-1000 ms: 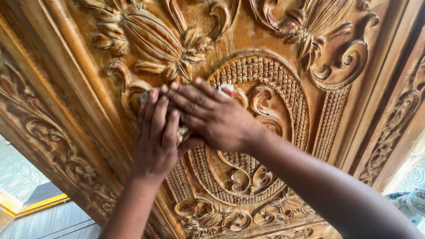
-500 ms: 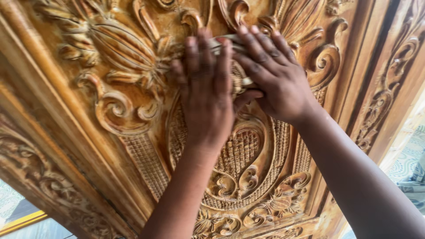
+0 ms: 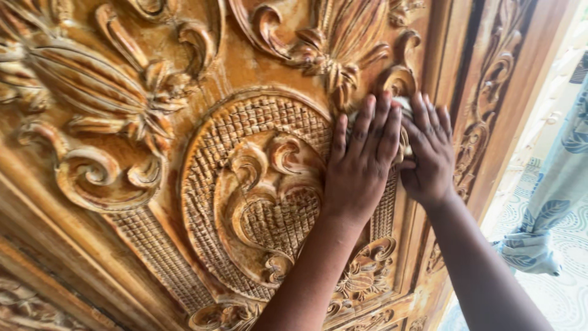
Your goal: The person uses a white cloth to wipe and polish the surface of an ornately carved wooden panel. They move the cloth over the raised floral and scroll motifs, cleaning the grooves and flat areas of the wood.
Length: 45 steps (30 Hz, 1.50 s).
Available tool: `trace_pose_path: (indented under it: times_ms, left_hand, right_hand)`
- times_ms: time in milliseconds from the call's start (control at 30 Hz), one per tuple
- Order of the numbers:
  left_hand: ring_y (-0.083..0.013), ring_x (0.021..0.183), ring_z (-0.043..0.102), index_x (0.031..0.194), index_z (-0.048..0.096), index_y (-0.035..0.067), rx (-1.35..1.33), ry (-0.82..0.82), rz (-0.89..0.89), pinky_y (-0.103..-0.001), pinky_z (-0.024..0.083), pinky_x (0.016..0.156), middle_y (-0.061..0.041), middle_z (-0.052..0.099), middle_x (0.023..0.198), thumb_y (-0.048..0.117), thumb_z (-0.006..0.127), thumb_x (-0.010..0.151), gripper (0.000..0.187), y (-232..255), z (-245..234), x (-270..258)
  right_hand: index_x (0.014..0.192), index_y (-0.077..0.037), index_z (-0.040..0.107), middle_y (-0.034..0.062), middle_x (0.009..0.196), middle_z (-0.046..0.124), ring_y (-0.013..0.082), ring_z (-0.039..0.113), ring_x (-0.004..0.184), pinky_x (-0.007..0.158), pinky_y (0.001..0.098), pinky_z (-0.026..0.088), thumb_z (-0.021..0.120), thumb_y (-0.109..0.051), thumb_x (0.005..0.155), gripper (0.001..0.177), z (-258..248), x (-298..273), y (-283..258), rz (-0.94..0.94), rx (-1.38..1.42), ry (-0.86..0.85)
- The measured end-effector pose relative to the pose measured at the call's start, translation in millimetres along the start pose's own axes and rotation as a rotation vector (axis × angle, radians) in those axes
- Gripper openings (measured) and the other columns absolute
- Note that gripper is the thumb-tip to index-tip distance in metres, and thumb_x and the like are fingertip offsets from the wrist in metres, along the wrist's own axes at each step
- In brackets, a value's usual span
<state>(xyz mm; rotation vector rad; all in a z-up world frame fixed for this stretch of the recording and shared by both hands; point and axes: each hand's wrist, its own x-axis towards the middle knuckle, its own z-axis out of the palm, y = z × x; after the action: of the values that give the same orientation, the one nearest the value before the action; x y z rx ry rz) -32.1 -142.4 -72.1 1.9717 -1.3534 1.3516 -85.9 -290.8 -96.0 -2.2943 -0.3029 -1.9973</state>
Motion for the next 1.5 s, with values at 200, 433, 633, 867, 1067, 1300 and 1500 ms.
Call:
trace_pose_path:
  times_ms: [200, 433, 633, 867, 1067, 1300, 1500]
  left_hand:
    - [-0.0183, 0.162, 0.015, 0.167, 0.019, 0.019, 0.192, -0.13, 0.032, -0.046, 0.007, 0.133, 0.0, 0.02, 0.175, 0.036, 0.031, 0.114, 0.056, 24.6, 37.9, -62.9]
    - [-0.0145, 0.16, 0.022, 0.164, 0.031, 0.02, 0.209, -0.176, 0.124, -0.041, 0.009, 0.131, 0.002, 0.029, 0.172, 0.036, 0.033, 0.113, 0.053, 33.9, 64.2, -161.3]
    - [-0.0162, 0.158, 0.029, 0.161, 0.039, 0.015, 0.195, -0.165, 0.19, -0.041, 0.012, 0.131, -0.002, 0.036, 0.169, 0.036, 0.035, 0.115, 0.051, 15.7, 63.3, -228.2]
    - [-0.0167, 0.156, 0.033, 0.154, 0.047, 0.01, 0.142, -0.232, 0.2, -0.04, 0.019, 0.129, -0.004, 0.042, 0.166, 0.025, 0.042, 0.109, 0.048, -12.2, 37.8, -300.9]
    - [-0.0185, 0.151, 0.042, 0.152, 0.052, 0.011, 0.217, -0.074, 0.204, -0.042, 0.02, 0.129, -0.005, 0.052, 0.158, 0.027, 0.042, 0.111, 0.045, -59.3, 11.4, -356.7]
    - [-0.0234, 0.15, 0.044, 0.149, 0.054, 0.011, 0.407, 0.008, 0.285, -0.046, 0.019, 0.13, -0.007, 0.055, 0.154, 0.028, 0.039, 0.116, 0.04, -124.0, -21.4, -414.7]
    - [-0.0285, 0.149, 0.042, 0.147, 0.054, 0.009, 0.32, -0.063, 0.062, -0.049, 0.019, 0.126, -0.012, 0.054, 0.152, 0.026, 0.042, 0.11, 0.043, -166.1, -72.2, -437.7]
  right_hand:
    - [0.146, 0.0, 0.055, 0.0279, 0.16, 0.044, 0.0432, 0.037, 0.154, 0.131, 0.0548, 0.021, 0.036, -0.041, 0.111, 0.057, 13.5, -94.1, 0.7, 0.134, -0.012, 0.02]
    - [0.146, 0.001, 0.05, 0.0279, 0.162, 0.036, 0.0429, 0.029, 0.157, 0.13, 0.0543, 0.019, 0.046, -0.017, 0.099, 0.051, 34.4, -216.2, -28.1, 0.277, -0.025, -0.027]
    - [0.147, 0.001, 0.05, 0.0286, 0.165, 0.03, 0.0435, 0.02, 0.156, 0.128, 0.0539, 0.014, 0.049, 0.004, 0.085, 0.062, 59.8, -285.5, -57.8, 0.308, -0.136, -0.186]
    - [0.134, 0.004, 0.051, 0.0322, 0.155, 0.035, 0.0502, 0.023, 0.152, 0.125, 0.0606, 0.015, 0.053, -0.001, 0.07, 0.065, 85.3, -340.0, -106.7, 0.258, 0.038, -0.282]
    - [0.134, 0.002, 0.054, 0.0347, 0.151, 0.037, 0.0509, 0.027, 0.145, 0.118, 0.0619, 0.017, 0.066, -0.017, 0.076, 0.062, 130.2, -383.7, -145.9, 0.115, 0.144, -0.461]
    - [0.136, -0.006, 0.057, 0.024, 0.159, 0.039, 0.042, 0.026, 0.152, 0.123, 0.0608, 0.014, 0.061, -0.024, 0.088, 0.051, 182.1, -381.4, -215.7, -0.115, 0.101, -0.31]
    - [0.143, -0.012, 0.057, 0.0151, 0.164, 0.039, 0.0323, 0.023, 0.158, 0.127, 0.0585, 0.002, 0.06, -0.028, 0.095, 0.05, 194.4, -297.6, -280.5, -0.208, 0.088, -0.304]
